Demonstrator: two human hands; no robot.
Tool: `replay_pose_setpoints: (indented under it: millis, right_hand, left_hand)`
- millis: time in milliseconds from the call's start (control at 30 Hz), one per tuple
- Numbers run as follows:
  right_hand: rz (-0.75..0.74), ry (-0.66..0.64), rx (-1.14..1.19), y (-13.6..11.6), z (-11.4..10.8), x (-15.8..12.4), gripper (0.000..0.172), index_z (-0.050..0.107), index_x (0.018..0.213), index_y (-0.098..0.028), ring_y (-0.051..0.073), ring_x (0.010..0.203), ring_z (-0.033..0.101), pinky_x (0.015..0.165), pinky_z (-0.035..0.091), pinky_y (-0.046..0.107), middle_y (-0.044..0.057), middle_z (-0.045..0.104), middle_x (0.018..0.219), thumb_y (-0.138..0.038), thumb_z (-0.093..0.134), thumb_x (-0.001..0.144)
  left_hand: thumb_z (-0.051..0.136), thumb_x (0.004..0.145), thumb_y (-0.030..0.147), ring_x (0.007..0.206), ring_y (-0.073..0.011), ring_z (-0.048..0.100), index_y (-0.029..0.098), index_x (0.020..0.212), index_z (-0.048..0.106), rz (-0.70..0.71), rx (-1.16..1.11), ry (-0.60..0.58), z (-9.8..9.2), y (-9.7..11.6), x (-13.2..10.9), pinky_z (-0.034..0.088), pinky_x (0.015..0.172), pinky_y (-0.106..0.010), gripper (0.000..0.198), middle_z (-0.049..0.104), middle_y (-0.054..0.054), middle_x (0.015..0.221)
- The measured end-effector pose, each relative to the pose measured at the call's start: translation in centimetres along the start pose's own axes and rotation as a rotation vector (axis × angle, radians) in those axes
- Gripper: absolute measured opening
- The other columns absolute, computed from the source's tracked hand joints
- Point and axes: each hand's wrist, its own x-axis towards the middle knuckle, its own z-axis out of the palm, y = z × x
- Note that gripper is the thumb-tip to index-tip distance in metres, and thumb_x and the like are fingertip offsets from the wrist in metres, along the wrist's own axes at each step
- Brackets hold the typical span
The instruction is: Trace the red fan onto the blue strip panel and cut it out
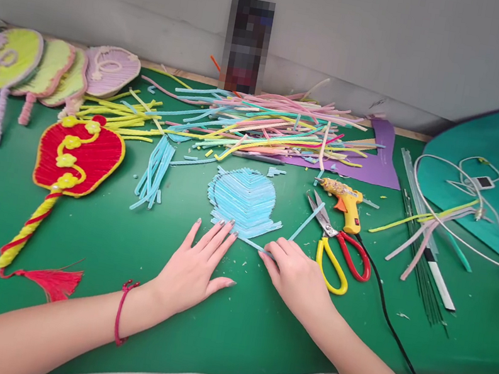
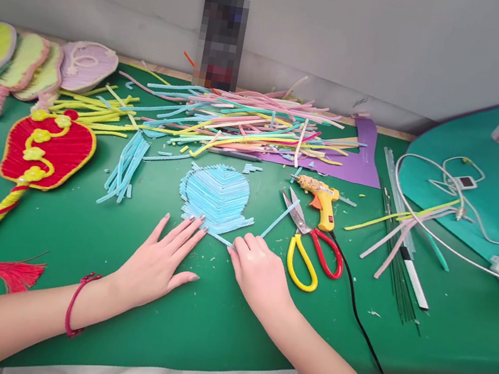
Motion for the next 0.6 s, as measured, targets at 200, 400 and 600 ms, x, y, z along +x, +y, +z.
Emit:
replay_pose_setpoints:
  millis: [200, 400, 600]
  right_hand:
    - [0.012, 0.034, 0.130, -0.6, 0.8, 0.8, 0.016, 0.058, 0.099, -0.019, 0.019, 0.081, 0.061, 0.068, 0.048, 0.030, 0.007, 0.064, 0.091, -0.029, 0.046, 0.096]
    - [0.006, 0.076, 0.281, -0.3, 2.1, 1.3, 0.018, 0.059, 0.085, -0.020, 0.018, 0.077, 0.060, 0.072, 0.048, 0.031, 0.005, 0.064, 0.082, -0.019, 0.045, 0.095]
    - [0.014, 0.091, 0.370, 0.1, 2.2, 1.2, 0.019, 0.059, 0.085, -0.021, 0.018, 0.078, 0.060, 0.071, 0.049, 0.030, 0.005, 0.064, 0.082, -0.018, 0.044, 0.095]
  left_hand:
    - [0.030, 0.092, 0.060, 0.139, -0.0284, 0.034, 0.014, 0.144, 0.038, 0.001, 0.001, 0.001, 0.0, 0.0, 0.0, 0.016, 0.116, -0.054, 0.069, 0.034, -0.012, 0.152]
    - [0.034, 0.092, 0.058, 0.138, -0.0289, 0.036, 0.018, 0.143, 0.040, 0.002, -0.002, 0.003, -0.1, 0.0, 0.0, 0.017, 0.115, -0.054, 0.065, 0.034, -0.012, 0.152]
    - [0.036, 0.092, 0.057, 0.138, -0.0296, 0.036, 0.019, 0.143, 0.041, 0.002, -0.010, 0.012, 0.0, -0.1, 0.0, 0.017, 0.115, -0.055, 0.064, 0.035, -0.012, 0.151]
